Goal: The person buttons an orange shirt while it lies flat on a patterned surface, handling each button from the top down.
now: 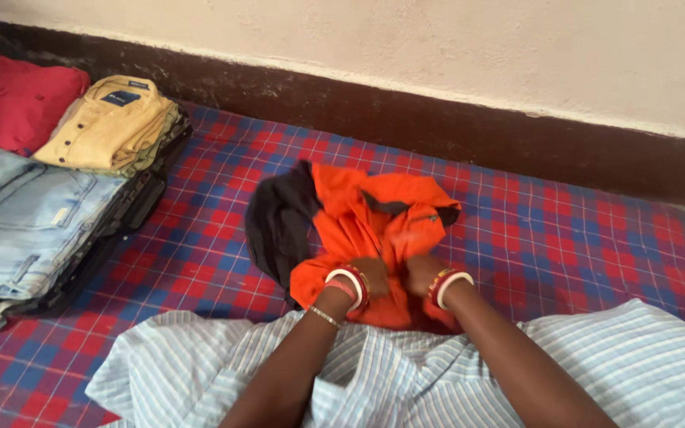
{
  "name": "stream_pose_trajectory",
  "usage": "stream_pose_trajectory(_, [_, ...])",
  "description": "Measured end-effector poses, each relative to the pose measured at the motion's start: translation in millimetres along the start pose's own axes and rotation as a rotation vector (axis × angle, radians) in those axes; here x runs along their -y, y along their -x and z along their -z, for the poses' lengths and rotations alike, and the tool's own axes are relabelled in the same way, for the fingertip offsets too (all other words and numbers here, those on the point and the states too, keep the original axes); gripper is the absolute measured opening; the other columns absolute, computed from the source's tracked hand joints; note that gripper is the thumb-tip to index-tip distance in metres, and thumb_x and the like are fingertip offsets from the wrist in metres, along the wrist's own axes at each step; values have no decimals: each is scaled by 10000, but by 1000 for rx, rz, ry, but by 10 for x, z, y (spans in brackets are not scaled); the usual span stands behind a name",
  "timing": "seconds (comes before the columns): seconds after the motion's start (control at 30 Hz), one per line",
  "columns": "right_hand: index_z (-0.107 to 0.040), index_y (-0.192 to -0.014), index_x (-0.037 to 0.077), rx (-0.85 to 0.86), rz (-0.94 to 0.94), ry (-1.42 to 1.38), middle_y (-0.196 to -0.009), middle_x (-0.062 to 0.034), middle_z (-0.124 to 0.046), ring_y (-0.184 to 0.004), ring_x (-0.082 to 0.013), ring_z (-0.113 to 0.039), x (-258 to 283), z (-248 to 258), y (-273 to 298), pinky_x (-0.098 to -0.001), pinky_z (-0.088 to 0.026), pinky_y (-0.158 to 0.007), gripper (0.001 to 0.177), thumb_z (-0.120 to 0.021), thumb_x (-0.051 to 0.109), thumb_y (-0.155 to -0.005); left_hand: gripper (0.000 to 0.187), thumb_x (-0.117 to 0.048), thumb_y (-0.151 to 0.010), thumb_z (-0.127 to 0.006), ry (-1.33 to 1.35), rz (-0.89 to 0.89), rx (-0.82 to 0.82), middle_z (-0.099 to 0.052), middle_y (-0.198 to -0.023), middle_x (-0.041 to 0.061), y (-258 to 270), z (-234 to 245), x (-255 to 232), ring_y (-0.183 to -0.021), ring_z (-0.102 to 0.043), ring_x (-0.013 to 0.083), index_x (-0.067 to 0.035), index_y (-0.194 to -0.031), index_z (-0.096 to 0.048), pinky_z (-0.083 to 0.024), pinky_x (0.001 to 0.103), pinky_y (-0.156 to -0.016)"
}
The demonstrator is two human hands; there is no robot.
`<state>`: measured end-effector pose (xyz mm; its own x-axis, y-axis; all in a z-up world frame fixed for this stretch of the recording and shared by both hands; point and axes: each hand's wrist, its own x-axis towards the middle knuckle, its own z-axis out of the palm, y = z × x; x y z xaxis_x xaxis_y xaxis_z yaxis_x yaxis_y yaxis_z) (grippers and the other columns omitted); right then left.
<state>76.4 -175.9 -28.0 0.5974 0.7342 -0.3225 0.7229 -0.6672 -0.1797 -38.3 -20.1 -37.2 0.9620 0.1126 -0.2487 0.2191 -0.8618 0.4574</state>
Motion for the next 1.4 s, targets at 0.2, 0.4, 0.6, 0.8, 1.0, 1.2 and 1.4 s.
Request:
stream_pose_trajectory(0.2, [-772,-869,71,346,496,176,-923,-157,-765,-970,-326,-677,230,190,400,-429,-503,-882,299,-628,300,-740,450,-393,-772,-732,25,-137,554,-789,-1099,202,303,259,-349,-1006,-728,329,-30,-1034,-776,-547,453,-884])
stream_pose_trajectory(0.4, [-744,-1097,141,-201,-240,-133,-936,-198,-771,-909,-367,-735,78,748,16,-476,-572,-833,310,-608,319,-883,470,-437,-901,-705,432,-462,6,-767,-1230,164,146,615,262,-1110,-729,321,-58,-1160,-802,-557,419,-988])
stream_pose_trajectory(0.6, [-687,-1143,95,-293,-142,-139,-1084,-199,-703,-934,-408,-664,-222,484,-157,-521,-531,-808,577,-855,432,-706,797,-472,-779,-807,181,440,-410,-613,-1256,244,108,813,296,-1027,-682,399,-55,-1395,-522,-577,479,-799])
stream_pose_trajectory(0.8, [-810,-889,116,-240,-337,-357,-754,-94,-754,-709,-246,-720,-382,1010,-163,-427,-568,-783,343,-628,381,-1011,353,-390,-852,-731,-62,505,-280,-746,-1006,205,105,928,224,-970,-728,377,-69,-998,-753,-601,455,-810])
stream_pose_trajectory(1.0, [-747,-1062,33,-362,-385,-1407,-748,-122,-707,-686,-243,-640,-548,1411,-403,-393,-510,-645,215,-653,217,-1003,247,-172,-918,-586,-271,102,-92,-737,-865,253,-403,1540,436,-791,-756,342,27,-945,-728,-610,461,-710])
stream_pose_trajectory(1.2, [-338,-1533,300,-630,277,-1605,-1476,-2,-482,-1299,-102,-541,-441,1271,-554,-335,-528,-1025,645,-636,203,-969,316,-88,-923,-640,704,122,-387,-699,-1114,250,-2099,1568,1144,-1048,-678,368,64,-1198,-601,-507,451,-842])
stream_pose_trajectory(1.4, [-520,-1475,212,-626,-188,-822,-1184,-99,-762,-1057,-248,-738,-440,678,-654,-395,-578,-910,613,-668,255,-882,359,-125,-968,-693,908,60,-1126,-633,-1336,186,-1678,593,861,-1200,-638,314,5,-1285,-585,-497,409,-1009])
